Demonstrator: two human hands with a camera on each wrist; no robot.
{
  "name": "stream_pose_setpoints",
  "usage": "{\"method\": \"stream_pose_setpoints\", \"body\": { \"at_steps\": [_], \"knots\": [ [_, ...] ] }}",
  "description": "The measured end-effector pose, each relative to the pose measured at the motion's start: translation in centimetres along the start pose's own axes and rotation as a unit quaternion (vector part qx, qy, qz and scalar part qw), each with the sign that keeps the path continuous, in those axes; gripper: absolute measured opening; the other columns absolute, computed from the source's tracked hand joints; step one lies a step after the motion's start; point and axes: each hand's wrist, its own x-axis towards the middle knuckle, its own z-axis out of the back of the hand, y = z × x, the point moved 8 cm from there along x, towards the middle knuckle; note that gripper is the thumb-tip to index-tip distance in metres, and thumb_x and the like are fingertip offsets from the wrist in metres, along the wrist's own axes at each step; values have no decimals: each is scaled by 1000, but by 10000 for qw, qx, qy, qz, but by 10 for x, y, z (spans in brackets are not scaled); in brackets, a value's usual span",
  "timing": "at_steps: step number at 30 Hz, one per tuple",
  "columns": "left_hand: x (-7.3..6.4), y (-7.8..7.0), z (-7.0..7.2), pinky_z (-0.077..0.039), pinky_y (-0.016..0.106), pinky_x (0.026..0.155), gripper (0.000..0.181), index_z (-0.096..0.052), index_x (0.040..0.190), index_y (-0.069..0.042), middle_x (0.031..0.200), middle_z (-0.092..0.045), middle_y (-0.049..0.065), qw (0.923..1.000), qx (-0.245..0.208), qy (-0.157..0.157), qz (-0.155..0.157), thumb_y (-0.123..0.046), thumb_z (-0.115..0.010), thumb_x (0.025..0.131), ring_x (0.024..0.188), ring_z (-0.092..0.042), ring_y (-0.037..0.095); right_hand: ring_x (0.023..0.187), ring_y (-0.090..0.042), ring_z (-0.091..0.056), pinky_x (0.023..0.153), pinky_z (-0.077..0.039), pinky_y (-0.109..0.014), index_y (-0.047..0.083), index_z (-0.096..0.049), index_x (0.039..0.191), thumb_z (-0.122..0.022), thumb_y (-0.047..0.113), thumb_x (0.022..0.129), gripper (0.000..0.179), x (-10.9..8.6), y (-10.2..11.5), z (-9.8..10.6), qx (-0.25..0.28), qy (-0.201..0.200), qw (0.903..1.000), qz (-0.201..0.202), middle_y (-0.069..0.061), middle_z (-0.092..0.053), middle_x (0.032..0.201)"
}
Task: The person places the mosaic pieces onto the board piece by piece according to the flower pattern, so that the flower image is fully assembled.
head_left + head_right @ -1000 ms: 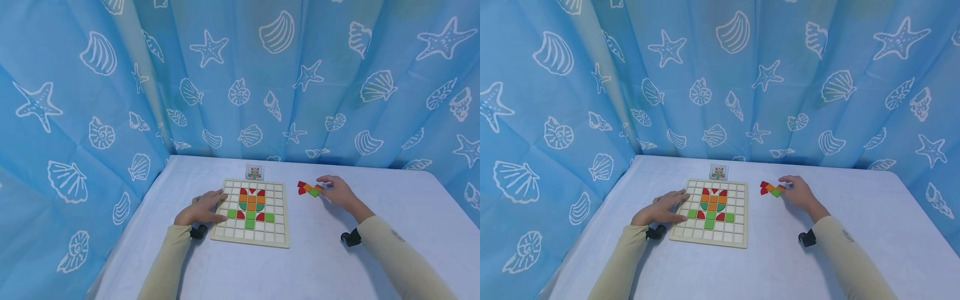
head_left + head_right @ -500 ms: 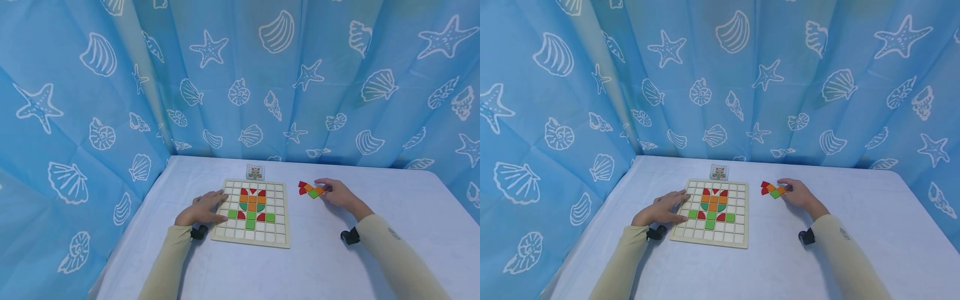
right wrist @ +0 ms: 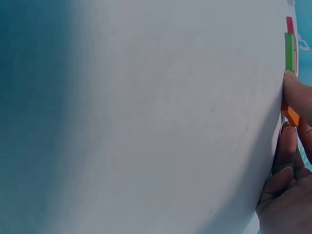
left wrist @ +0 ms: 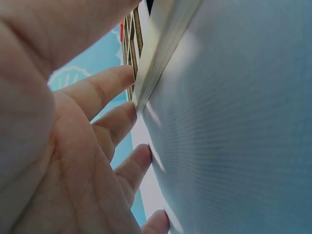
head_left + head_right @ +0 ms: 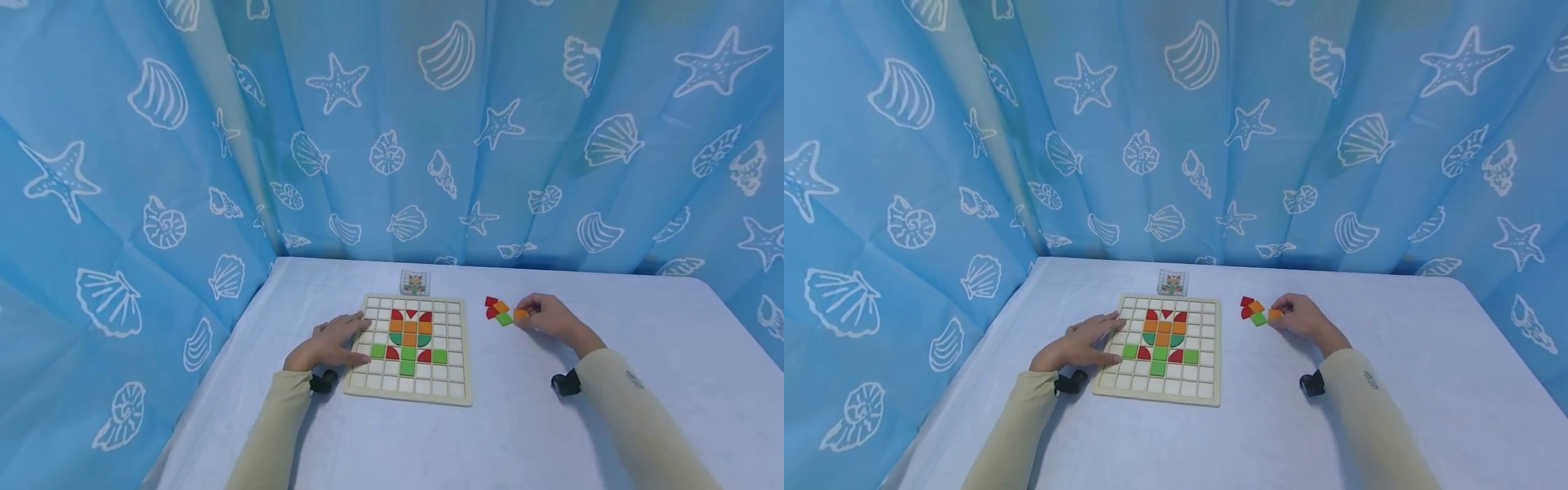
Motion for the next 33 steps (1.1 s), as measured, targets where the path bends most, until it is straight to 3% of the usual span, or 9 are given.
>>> {"method": "stream_pose_setpoints", "body": {
  "at_steps": [6, 11, 19, 26, 33],
  "knots": [
    [-2, 3, -2, -12, 65, 118, 83, -37, 153, -27, 164, -25, 1, 10000, -20, -10, 51, -49, -76, 83, 152, -19, 29, 105, -32, -47, 84, -48, -38, 3, -57, 121, -70, 23, 91, 39, 1, -5, -3, 90, -74, 9999, -53, -17, -53, 111],
    [-3, 6, -3, -14, 64, 118, 83, -37, 153, -28, 165, -25, 0, 10000, 73, 19, 30, -50, -75, 83, 152, -19, 29, 109, -35, -46, 89, -50, -44, 4, -57, 122, -68, 25, 94, 37, 1, -8, -4, 150, 16, 9997, -174, -19, -53, 118],
    [-3, 10, 2, -13, 66, 118, 83, -35, 154, -28, 165, -24, 0, 9999, 86, -52, 24, -50, -74, 84, 153, -18, 29, 113, -38, -45, 94, -48, -49, 3, -56, 128, -65, 24, 95, 40, 3, 4, -2, 156, 9, 9998, -103, -22, -52, 122],
    [-3, 2, 3, -15, 66, 117, 82, -38, 153, -25, 164, -26, 2, 9998, 41, -71, -175, -49, -75, 84, 152, -21, 29, 119, -42, -42, 100, -47, -55, 1, -55, 133, -62, 25, 97, 44, 4, 0, 1, 62, 93, 9996, -253, -27, -48, 134],
    [-1, 3, -1, -13, 64, 118, 81, -38, 153, -26, 165, -25, 0, 9998, 42, -30, -171, -48, -75, 84, 152, -20, 28, 111, -39, -47, 91, -51, -47, -2, -56, 131, -58, 23, 100, 40, -1, 1, 3, 150, -4, 9994, -326, -26, -53, 128]
  ]
}}
